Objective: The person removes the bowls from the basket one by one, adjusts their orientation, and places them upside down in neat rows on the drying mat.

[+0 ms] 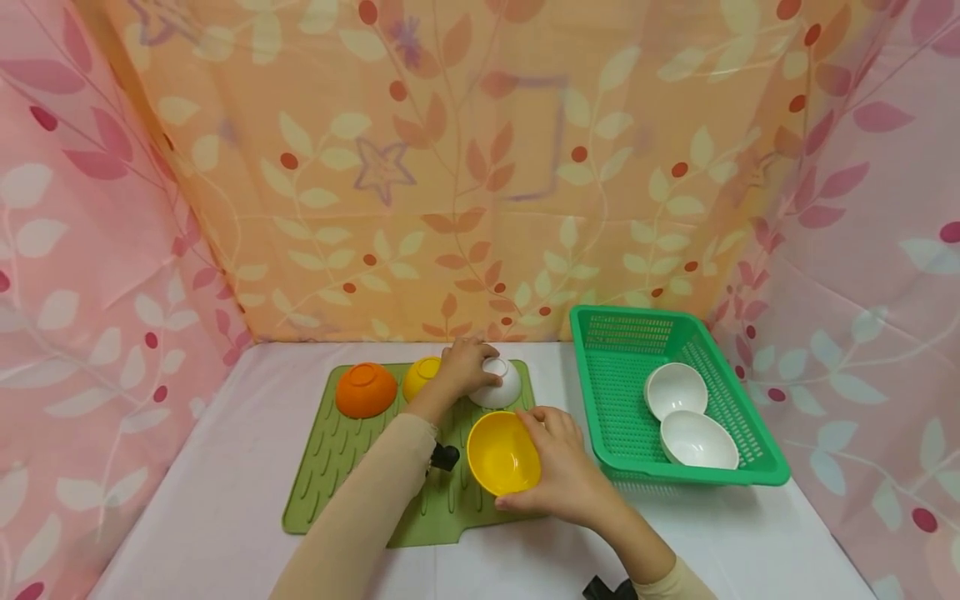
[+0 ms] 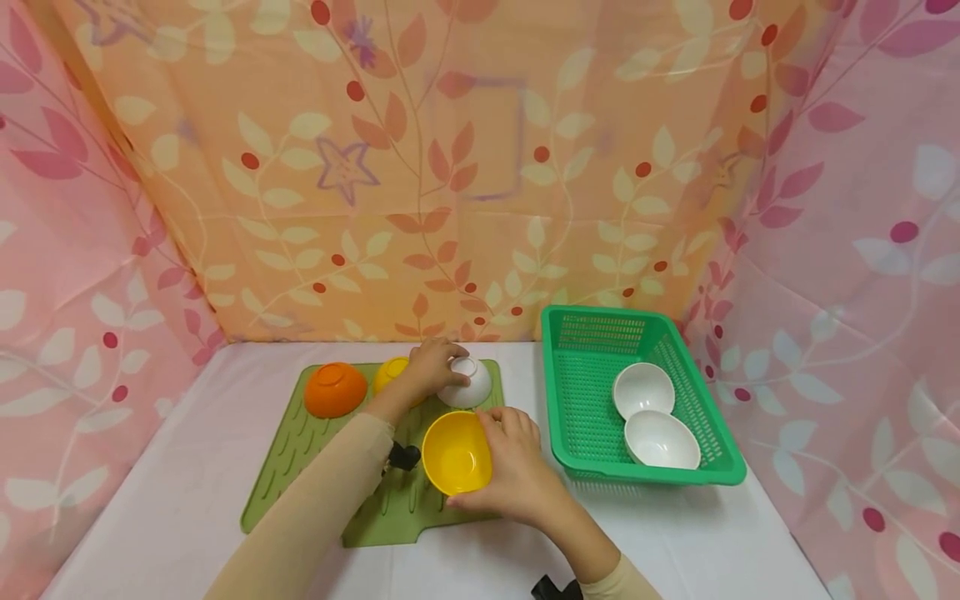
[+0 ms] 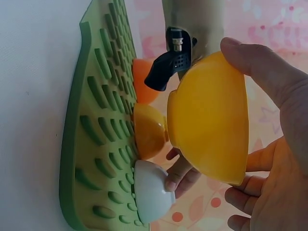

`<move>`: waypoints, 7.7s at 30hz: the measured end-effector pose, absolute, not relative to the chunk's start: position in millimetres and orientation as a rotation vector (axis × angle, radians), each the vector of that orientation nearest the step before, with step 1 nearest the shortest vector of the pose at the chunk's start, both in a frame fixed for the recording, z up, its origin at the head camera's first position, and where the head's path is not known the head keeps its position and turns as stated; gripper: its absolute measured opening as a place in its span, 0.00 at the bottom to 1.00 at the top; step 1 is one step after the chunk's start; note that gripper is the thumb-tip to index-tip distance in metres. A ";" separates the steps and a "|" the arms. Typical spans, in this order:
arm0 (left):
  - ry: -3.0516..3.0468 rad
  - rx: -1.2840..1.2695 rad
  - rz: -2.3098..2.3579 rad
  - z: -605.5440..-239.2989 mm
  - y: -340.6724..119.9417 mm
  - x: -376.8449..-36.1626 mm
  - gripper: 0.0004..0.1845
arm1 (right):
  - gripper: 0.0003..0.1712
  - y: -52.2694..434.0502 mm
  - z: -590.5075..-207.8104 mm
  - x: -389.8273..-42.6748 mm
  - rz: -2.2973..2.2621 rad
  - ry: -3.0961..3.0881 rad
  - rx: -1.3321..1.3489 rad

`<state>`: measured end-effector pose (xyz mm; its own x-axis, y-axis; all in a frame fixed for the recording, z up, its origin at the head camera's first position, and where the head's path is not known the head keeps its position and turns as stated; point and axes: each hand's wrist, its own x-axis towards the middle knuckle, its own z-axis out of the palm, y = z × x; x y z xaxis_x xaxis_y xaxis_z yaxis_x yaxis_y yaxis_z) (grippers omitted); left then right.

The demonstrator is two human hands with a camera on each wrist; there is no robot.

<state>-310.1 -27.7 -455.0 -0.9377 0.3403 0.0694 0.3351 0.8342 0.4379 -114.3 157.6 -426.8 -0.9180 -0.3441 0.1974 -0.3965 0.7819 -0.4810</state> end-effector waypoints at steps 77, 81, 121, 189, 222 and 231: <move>2.246 0.381 1.691 -424.8 -97.1 -99.6 0.36 | 0.72 165.5 -419.6 -113.6 0.834 -2.707 0.686; 2.223 0.400 1.674 -425.8 -95.5 -100.4 0.36 | 0.72 166.3 -419.5 -113.4 0.834 -2.702 0.699; 2.406 0.380 1.828 -421.5 -101.5 -105.3 0.35 | 0.57 164.4 -411.7 -110.8 1.127 -2.552 0.740; 2.500 0.559 1.602 -412.7 -120.6 -113.1 0.50 | 0.55 151.9 -424.1 -116.5 1.753 -2.567 0.645; 2.861 0.426 1.161 -456.5 -270.9 -134.2 0.52 | 0.56 -4.4 -469.7 -169.0 1.481 -2.857 0.741; 2.828 0.395 1.066 -477.8 -292.8 -148.4 0.53 | 0.55 -33.0 -497.0 -179.5 1.353 -2.915 0.720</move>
